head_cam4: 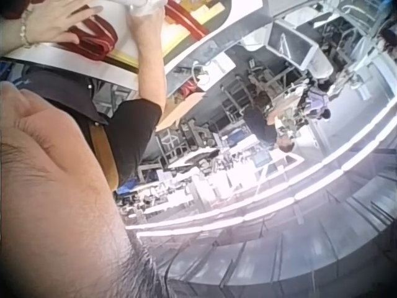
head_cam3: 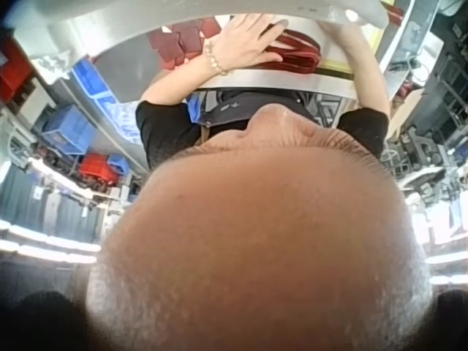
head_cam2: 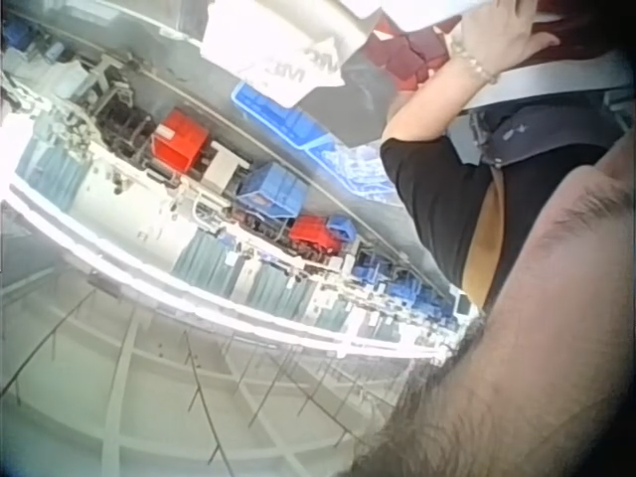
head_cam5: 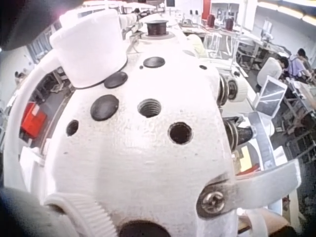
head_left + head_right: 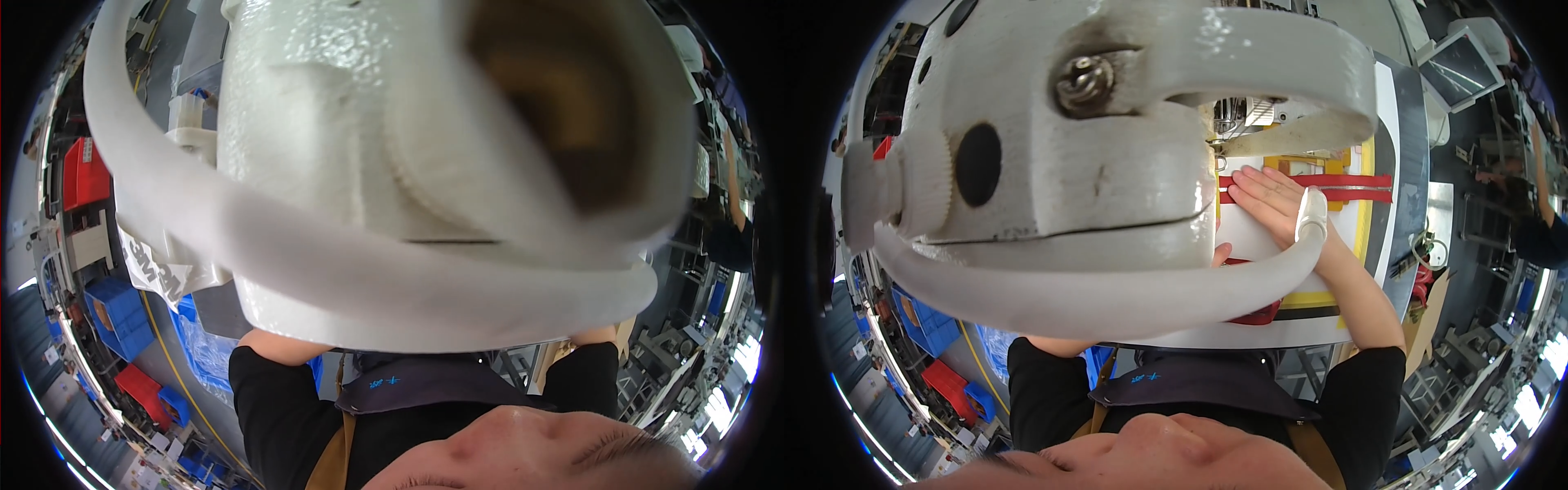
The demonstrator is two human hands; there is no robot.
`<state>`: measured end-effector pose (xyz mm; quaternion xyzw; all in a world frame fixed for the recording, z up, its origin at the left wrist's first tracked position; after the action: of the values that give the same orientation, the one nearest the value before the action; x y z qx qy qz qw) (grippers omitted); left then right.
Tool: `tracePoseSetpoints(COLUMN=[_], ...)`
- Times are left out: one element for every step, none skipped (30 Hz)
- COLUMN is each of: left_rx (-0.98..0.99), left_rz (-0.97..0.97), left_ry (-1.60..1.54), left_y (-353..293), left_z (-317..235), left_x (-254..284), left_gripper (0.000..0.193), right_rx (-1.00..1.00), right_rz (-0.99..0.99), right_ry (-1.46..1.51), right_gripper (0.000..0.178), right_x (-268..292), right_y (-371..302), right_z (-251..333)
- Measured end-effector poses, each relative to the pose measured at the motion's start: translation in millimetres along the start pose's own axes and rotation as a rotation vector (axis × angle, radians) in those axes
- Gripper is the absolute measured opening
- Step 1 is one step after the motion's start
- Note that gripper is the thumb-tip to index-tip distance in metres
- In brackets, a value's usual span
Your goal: Assembling and organizing red leather zipper pull tabs or components at a workshop station.
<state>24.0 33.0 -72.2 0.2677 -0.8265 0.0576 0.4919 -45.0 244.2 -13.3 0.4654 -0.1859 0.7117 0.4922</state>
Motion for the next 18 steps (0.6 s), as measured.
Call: tracePoseSetpoints(left_rx=[-0.009, -0.02, -0.003, 0.015, 0.033, 0.026, 0.022, 0.02, 0.016, 0.014, 0.012, 0.011, 0.009, 0.006, 0.002, -0.003, -0.012, -0.015], left_rz=[0.005, 0.009, 0.018, 0.027, 0.035, 0.045, 0.056, 0.068, 0.071, 0.075, 0.079, 0.083, 0.087, 0.094, 0.102, 0.106, 0.111, 0.116], left_ry=[-0.008, -0.017, -0.006, 0.003, 0.013, 0.009, 0.005, 0.003, 0.001, 0.0, 0.0, -0.001, -0.001, 0.0, 0.002, 0.001, 0.0, 0.0], left_y=[2.1, 4.5, 0.8, -2.7, -6.4, -5.5, -5.1, -5.0, -4.4, -4.0, -3.8, -3.7, -3.7, -1.4, 1.1, 3.5, 6.5, 9.6], left_z=[0.1, 0.2, -1.1, -2.2, -3.2, -1.1, 0.9, 2.8, 2.6, 2.4, 2.2, 2.0, 1.7, -0.3, -1.2, -1.6, -2.1, -2.3], left_x=[0.5, 1.0, 2.3, 3.7, 5.5, 4.4, 3.2, 2.0, 4.0, 6.0, 7.8, 9.6, 11.2, 14.6, 17.2, 18.4, 19.4, 20.7], left_gripper=[0.076, 0.076, 0.076, 0.076, 0.076, 0.076, 0.076, 0.076, 0.076, 0.076, 0.076, 0.076, 0.076, 0.076, 0.076, 0.076, 0.076, 0.076], right_rx=[-0.006, -0.012, 0.002, 0.015, 0.029, 0.019, 0.003, -0.012, -0.014, -0.016, -0.017, -0.018, -0.023, -0.028, -0.032, 0.016, 0.063, 0.06], right_rz=[0.003, 0.005, 0.004, 0.025, 0.047, 0.044, 0.027, 0.01, 0.009, 0.027, 0.046, 0.045, 0.078, 0.108, 0.104, -0.011, -0.127, -0.129], right_ry=[-0.007, -0.015, -0.001, -0.012, -0.023, -0.025, -0.009, 0.01, 0.005, -0.004, -0.013, -0.016, -0.023, -0.028, -0.029, 0.029, 0.086, 0.082], right_gripper=[0.043, 0.043, 0.043, 0.043, 0.043, 0.043, 0.044, 0.044, 0.044, 0.045, 0.046, 0.046, 0.047, 0.048, 0.048, 0.043, 0.037, 0.037], right_x=[3.5, 7.7, 6.9, 6.0, 3.3, 1.1, -2.6, -5.9, -3.5, -1.4, 0.6, 3.7, 6.3, 8.4, 4.0, -1.1, -1.1, 2.9], right_y=[-0.2, -0.6, 1.8, 4.5, 6.5, 3.8, 0.8, -1.5, -1.1, -0.2, 0.6, 1.3, 2.0, 1.7, 1.4, 1.0, -0.3, 2.9], right_z=[0.4, 0.9, 3.0, 5.2, 6.7, 5.1, 2.7, 0.2, 1.3, 2.3, 3.6, 5.5, 7.6, 7.6, 3.3, -2.8, -5.6, -2.7])
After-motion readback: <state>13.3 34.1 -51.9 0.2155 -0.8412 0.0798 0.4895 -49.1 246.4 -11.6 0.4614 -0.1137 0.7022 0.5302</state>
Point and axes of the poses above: each hand's wrist, its own y-axis towards the middle knuckle, its own x-axis out of the back of the hand, z = x × y, the point moved 3 cm from there along y, towards the middle knuckle, and after that the axes turned 11 degrees about -x, right-handed, at the moved point
